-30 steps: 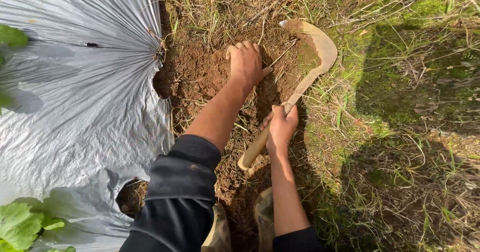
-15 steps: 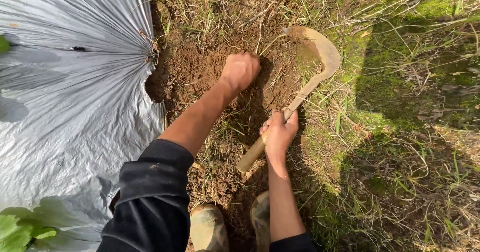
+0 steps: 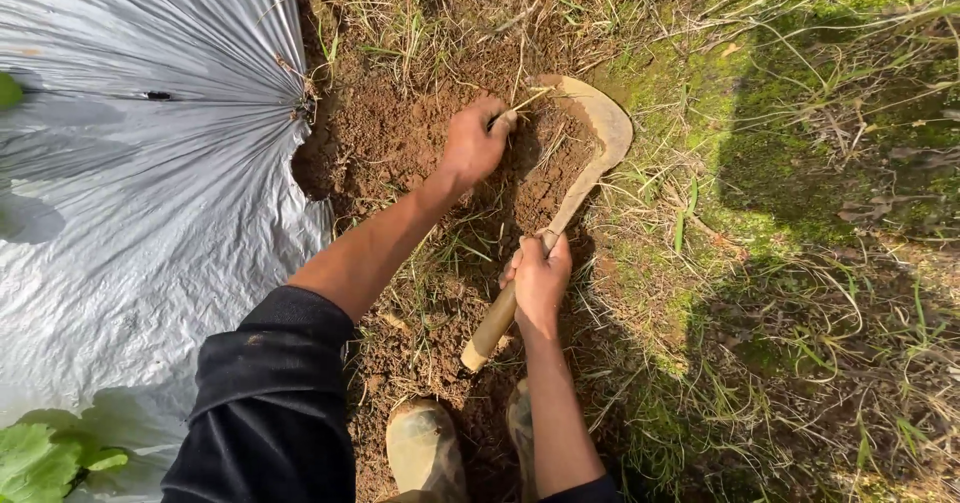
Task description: The person uses a hand hoe to loosen soil and remove weeds from the edge of a garden bed covered with plastic mulch. They repeatedly scrape the ground and pull out grass by hand, clearing the area along the plastic sheet.
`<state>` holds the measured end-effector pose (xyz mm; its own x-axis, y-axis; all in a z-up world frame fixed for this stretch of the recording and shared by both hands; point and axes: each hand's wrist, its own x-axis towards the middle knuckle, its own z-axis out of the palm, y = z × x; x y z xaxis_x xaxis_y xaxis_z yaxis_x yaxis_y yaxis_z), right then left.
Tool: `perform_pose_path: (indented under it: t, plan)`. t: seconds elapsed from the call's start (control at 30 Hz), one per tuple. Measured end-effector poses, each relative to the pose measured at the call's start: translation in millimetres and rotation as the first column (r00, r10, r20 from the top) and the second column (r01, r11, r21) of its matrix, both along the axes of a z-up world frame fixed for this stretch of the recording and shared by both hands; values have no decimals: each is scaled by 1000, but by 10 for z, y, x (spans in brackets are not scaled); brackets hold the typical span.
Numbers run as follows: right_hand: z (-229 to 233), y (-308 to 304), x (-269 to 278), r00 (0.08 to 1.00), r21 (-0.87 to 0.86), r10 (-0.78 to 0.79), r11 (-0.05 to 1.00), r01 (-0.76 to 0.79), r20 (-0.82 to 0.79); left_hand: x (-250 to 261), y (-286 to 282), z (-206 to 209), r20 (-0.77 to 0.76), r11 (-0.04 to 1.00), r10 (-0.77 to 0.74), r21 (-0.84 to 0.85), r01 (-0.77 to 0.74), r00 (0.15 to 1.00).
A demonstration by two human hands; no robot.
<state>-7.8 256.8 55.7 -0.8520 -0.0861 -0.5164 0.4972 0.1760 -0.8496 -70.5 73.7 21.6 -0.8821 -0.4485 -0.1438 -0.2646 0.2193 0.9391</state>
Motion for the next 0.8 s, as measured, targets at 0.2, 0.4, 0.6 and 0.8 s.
perform_pose_path:
  t: [0.2,0.4,0.6,0.8]
  plan:
    - [68,15,83,993,-70,-119,991,118,-11,24,184,-70,102,969,44,238,-67,994]
    - [36,25,180,991,-64,-134,989,134,5,-15,171,529,-5,922,-32,387,31,999]
    - [327,-101,578,976,-40,-112,992,122,188,-79,36,-371,116,992,-85,107,73,990]
    - [232,-7,426,979,-57,-131,988,142,156,-276,24,-377,167,996,-71,66,60,983]
